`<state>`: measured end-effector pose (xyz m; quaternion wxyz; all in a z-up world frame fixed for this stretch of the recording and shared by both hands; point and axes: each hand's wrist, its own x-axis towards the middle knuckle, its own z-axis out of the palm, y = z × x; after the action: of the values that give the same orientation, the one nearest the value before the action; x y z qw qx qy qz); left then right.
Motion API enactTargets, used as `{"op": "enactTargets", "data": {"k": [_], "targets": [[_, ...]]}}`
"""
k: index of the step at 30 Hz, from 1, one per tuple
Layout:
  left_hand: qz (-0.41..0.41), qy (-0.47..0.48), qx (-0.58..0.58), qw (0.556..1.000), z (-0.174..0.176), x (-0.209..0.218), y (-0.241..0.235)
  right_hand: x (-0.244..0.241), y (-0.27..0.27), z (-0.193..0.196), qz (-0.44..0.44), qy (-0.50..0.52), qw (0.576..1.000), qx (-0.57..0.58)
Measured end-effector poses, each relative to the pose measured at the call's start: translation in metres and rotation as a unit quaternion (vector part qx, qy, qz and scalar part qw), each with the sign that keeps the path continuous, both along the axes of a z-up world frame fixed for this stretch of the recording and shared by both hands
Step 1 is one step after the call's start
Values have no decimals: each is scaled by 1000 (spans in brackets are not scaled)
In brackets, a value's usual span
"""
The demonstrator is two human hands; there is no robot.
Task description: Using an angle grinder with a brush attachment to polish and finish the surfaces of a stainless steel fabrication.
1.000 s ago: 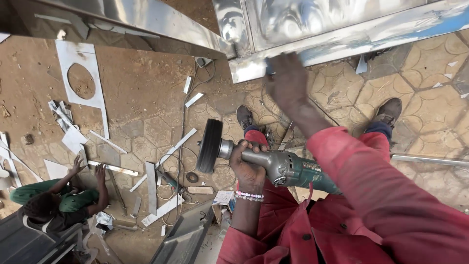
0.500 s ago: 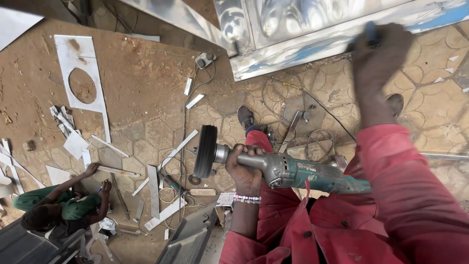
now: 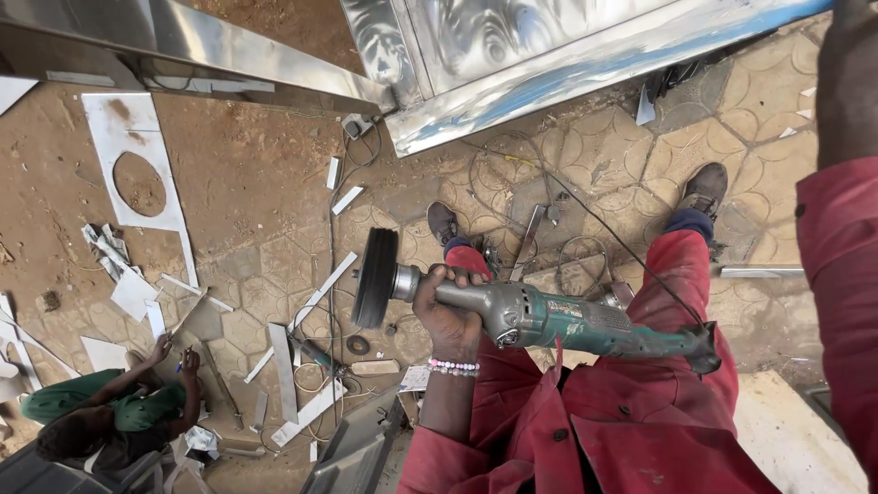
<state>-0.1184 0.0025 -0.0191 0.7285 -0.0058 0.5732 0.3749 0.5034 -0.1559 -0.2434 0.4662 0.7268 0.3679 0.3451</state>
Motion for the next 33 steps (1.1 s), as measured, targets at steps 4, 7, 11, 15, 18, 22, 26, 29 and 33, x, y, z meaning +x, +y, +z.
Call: {"op": "enactTargets", "data": {"k": [4,7,11,15,18,22,26,29,33], "targets": [[-2,-2,1,1000,-2,12,-9,-157,139,75,117,473,745,456],[-38,15,24,999,6,23,-21,-319,164,138,106,692,614,363],[-73,28,45,996,6,38,-16,-395,156,236,-35,909,308,278],[-55,-12,59,997,56,97,2,-400,113,215,-40,909,322,261],[-40,-15,42,998,26,106,-6,-369,88,242,20,911,352,214],[-61,1,6,998,22,149,-16,-309,-13,285,83,866,394,298],[-83,30,-97,991,27,199,-6,-252,-203,271,-241,859,420,165],[-142,59,-90,984,37,248,-4,-272,-305,251,-223,822,498,163],[-201,71,-90,973,37,313,-16,-297,-291,278,-390,750,486,223]]}}
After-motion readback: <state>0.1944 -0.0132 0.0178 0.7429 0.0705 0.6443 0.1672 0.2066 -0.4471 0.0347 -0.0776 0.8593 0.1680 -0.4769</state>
